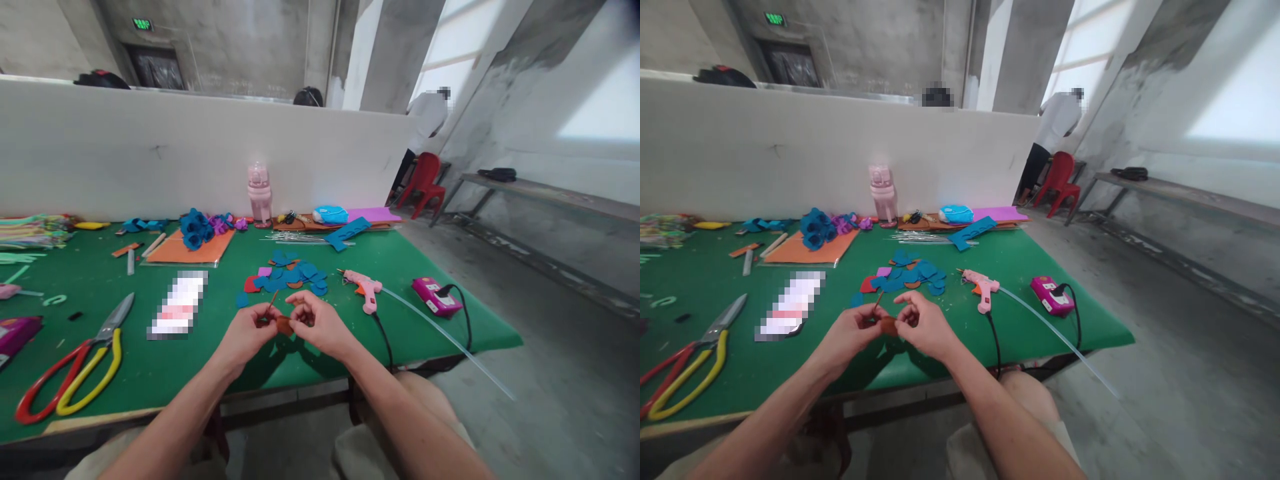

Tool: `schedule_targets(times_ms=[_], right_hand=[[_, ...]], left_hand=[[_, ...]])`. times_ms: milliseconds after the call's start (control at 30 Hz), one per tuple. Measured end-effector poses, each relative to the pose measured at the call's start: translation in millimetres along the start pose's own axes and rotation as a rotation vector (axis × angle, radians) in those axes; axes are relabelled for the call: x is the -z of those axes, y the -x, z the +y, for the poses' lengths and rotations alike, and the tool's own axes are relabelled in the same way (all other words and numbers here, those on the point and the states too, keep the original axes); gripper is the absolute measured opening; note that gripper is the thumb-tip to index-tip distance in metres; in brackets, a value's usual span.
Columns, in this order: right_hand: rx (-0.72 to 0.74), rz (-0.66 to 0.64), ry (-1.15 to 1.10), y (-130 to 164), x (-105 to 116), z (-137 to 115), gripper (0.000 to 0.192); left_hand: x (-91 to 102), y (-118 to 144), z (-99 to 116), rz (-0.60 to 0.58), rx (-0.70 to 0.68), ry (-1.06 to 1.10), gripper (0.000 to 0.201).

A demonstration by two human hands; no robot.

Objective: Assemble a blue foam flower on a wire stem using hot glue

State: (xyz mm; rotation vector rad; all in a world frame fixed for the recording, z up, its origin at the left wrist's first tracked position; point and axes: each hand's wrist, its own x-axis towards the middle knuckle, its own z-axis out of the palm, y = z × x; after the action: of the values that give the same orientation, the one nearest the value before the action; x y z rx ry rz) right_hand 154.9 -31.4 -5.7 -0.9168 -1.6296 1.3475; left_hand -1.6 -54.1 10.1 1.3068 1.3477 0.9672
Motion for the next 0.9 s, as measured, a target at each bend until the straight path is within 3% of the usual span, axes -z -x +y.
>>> schedule_targets(times_ms=[133,233,400,500,600,700,833,900], right_hand=[[-0.122,0.014,-0.277,-0.8,-7.3,-3.9,0.027],[-0.126,0.02,-0.416,0.0,-17.5,-2.1,0.029],[-0.078,0.164,-0.5,-2.5,-25.6,5.2,0.02],[-0.025,0.237,-0.399,-5.7,-19.7,5.3,0.019],[0.067,0.263,-0.212,-6.2,-11.3,3.4,0.016],[0.161,0.282,-0.067,-4.2,-6.8,1.9,0.012],[0.17,0.286,-0.09,-2.9,-6.2,1.0,0.011],[0.077,0.265,-0.237,-3.1,-5.4,0.7,0.015]], left_hand=[[-3.4,0.2,-5.8,0.105,0.025,0.276,0.018],[-10.8,0.5,-13.0,0.183,-0.003,0.444,0.023],[-16.2,0.7,-14.1,0.157,-0.015,0.42,0.026],[1.0,-6.6,-9.6,0.103,-0.098,0.057,0.026],[23.5,-17.2,-11.7,0.206,-0.269,-0.581,0.021],[30.4,-22.6,-19.9,0.186,-0.276,-1.083,0.033],[27.5,-12.3,-15.1,0.167,-0.305,-1.347,0.03],[42.2,1.4,-4.1,0.208,-0.338,-1.332,0.035]])
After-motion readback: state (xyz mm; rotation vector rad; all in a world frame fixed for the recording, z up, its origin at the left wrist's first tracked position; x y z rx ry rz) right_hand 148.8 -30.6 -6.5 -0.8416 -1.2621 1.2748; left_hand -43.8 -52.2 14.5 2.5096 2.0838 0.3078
